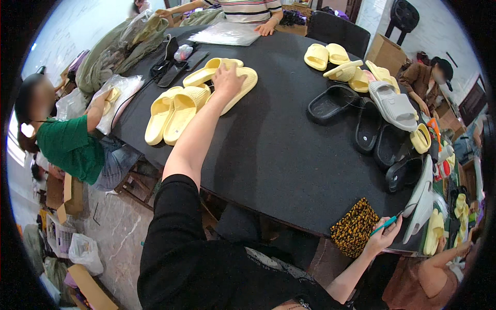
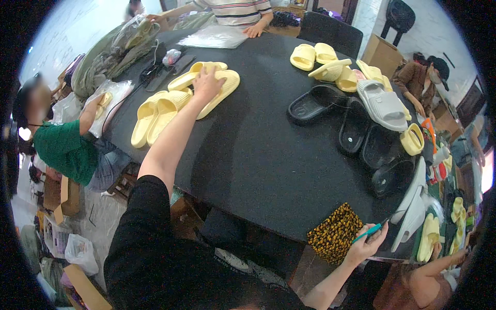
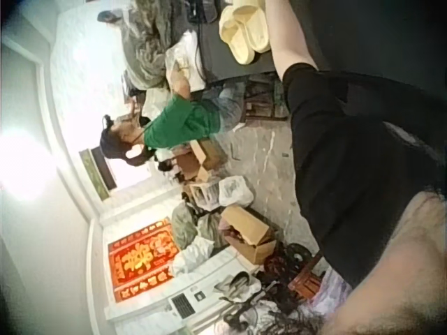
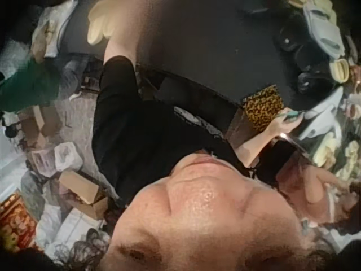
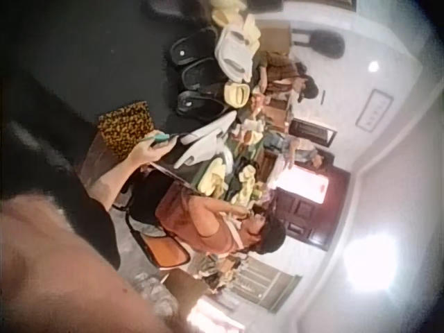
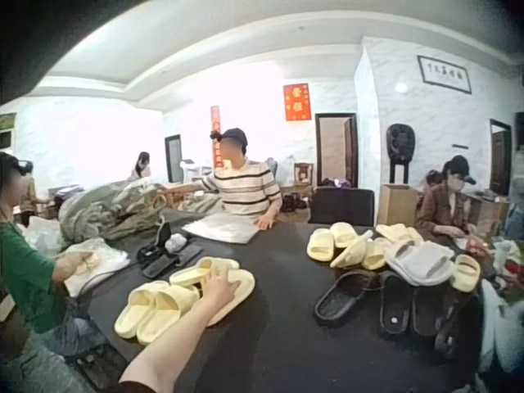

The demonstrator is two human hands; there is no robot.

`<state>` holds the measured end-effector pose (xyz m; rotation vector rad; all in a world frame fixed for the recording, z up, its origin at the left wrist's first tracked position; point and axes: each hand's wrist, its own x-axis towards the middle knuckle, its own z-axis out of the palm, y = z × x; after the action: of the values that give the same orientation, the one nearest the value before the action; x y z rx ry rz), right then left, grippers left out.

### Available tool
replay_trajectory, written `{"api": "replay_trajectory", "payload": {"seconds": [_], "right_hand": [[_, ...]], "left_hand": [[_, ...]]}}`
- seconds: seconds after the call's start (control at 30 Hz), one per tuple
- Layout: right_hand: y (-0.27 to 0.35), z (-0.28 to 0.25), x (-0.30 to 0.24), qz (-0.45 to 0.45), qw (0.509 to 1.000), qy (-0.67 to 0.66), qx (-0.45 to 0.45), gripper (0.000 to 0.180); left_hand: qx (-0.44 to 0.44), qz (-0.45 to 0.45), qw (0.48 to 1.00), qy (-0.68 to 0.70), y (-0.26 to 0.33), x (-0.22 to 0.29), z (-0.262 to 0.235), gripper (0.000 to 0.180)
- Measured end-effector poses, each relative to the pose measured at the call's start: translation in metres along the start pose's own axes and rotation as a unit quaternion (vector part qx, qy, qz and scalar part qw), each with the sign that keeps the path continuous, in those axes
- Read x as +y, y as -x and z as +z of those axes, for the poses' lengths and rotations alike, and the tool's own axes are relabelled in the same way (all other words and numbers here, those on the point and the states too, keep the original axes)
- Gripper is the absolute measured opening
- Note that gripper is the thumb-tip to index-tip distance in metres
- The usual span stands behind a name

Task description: Trim excess material from rubber slippers and prepare them for packaging.

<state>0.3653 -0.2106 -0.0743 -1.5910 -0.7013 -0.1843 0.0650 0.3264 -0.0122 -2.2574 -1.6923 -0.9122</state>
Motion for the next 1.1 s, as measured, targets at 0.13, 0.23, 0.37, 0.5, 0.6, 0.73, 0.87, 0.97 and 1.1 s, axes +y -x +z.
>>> {"api": "replay_trajectory", "payload": {"seconds": [0.13,0.23,0.37,0.5,0.6,0.73,0.87,0.97,1.1], "right_hand": [[0.001,0.001,0.001,-0.006,1.000,0.010,-0.002,0.055],[-0.001,0.004,0.000,-0.004,1.000,0.027,-0.014,0.056],[-0.003,0.004,0.001,-0.008,1.000,0.028,-0.010,0.058],[-0.004,0.005,-0.002,-0.034,0.995,0.095,-0.023,0.058],[-0.004,0.001,0.005,-0.063,0.981,0.180,-0.046,0.055],[-0.005,-0.004,0.006,-0.118,0.949,0.289,-0.038,0.052],[-0.006,0.005,-0.001,-0.110,0.943,0.309,-0.047,0.045],[-0.011,0.003,0.006,-0.163,0.920,0.355,-0.038,0.045],[-0.014,0.000,0.013,-0.172,0.911,0.372,-0.046,0.044]], "left_hand": [[-0.033,-0.110,0.991,0.063,-0.014,-0.021,0.020,0.057],[-0.051,-0.160,0.973,0.155,-0.024,-0.058,0.039,0.049],[-0.051,-0.104,0.985,0.128,-0.024,-0.058,0.044,0.040],[-0.086,-0.036,0.996,0.012,-0.025,-0.056,0.027,0.038],[-0.153,-0.038,0.987,-0.005,-0.032,-0.065,0.021,0.037],[-0.179,-0.018,0.984,0.000,-0.039,-0.051,0.017,0.041],[-0.203,-0.028,0.979,0.017,-0.045,-0.064,0.010,0.039],[-0.190,0.003,0.981,0.036,-0.045,-0.047,0.005,0.033],[-0.159,0.069,0.981,0.086,-0.039,-0.005,-0.003,0.027]]}}
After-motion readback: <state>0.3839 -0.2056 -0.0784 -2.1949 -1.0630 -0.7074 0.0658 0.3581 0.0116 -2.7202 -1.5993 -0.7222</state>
